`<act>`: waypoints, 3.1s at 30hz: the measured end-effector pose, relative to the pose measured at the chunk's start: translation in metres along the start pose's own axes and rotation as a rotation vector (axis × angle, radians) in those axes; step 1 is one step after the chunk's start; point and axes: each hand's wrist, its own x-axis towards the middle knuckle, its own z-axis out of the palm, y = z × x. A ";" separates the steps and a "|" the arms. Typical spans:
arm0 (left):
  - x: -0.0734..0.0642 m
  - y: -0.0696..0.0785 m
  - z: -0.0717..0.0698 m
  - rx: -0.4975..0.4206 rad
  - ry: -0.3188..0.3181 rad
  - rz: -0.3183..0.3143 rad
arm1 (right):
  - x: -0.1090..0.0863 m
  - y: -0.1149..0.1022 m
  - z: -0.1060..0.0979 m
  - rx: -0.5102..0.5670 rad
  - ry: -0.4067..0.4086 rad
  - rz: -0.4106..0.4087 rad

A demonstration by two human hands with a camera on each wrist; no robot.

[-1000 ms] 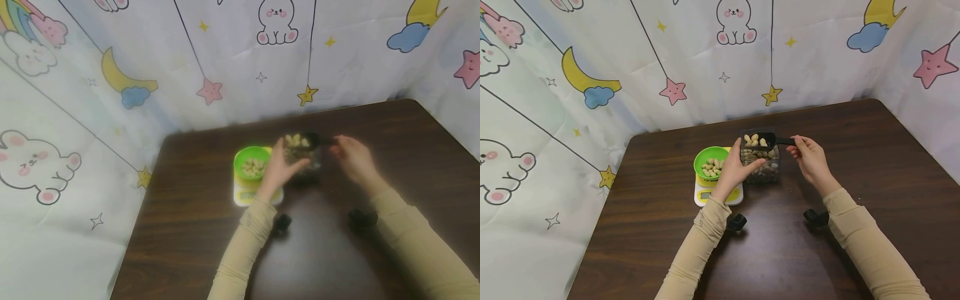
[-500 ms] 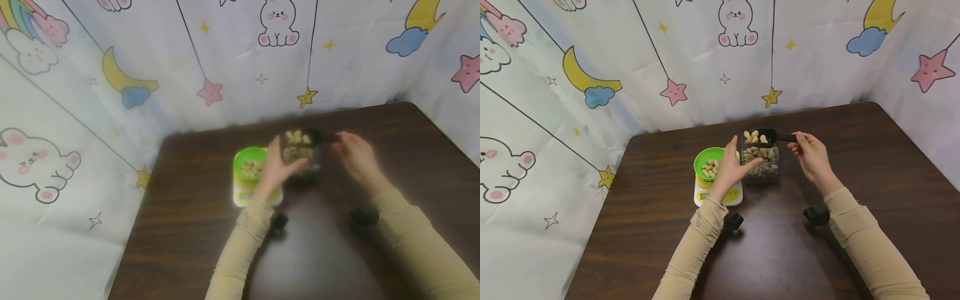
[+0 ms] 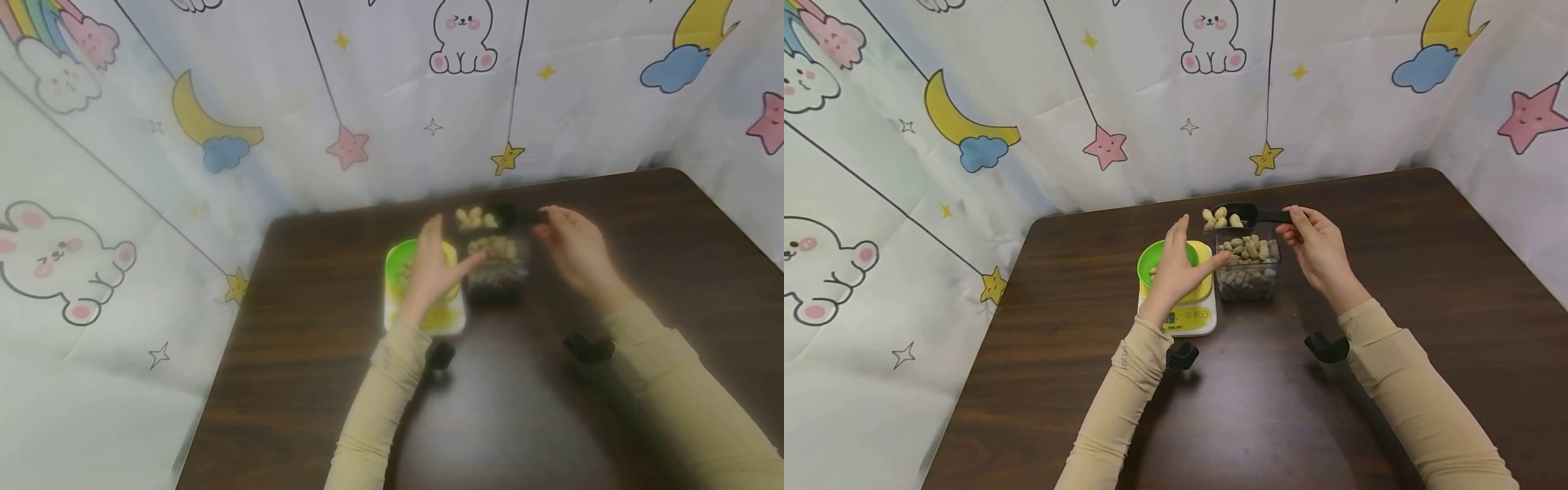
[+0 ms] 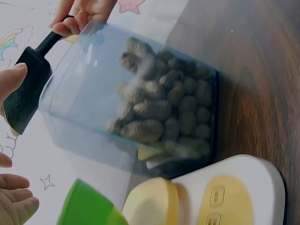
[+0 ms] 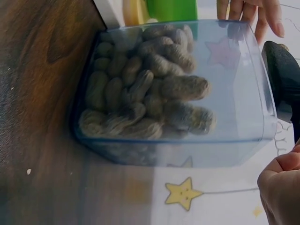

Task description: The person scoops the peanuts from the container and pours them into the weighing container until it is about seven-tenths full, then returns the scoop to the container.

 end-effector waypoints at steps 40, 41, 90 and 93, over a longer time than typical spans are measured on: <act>-0.023 -0.076 -0.013 -0.036 0.152 -0.172 | 0.007 0.019 0.045 -0.907 -0.019 0.007; -0.023 -0.078 -0.012 -0.035 0.150 -0.173 | 0.007 0.020 0.045 -0.902 -0.023 0.003; -0.025 -0.075 -0.015 -0.052 0.135 -0.178 | 0.004 0.025 0.051 -0.988 -0.081 -0.115; -0.023 -0.069 -0.019 -0.028 0.132 -0.171 | 0.004 0.021 0.051 -0.980 -0.050 -0.130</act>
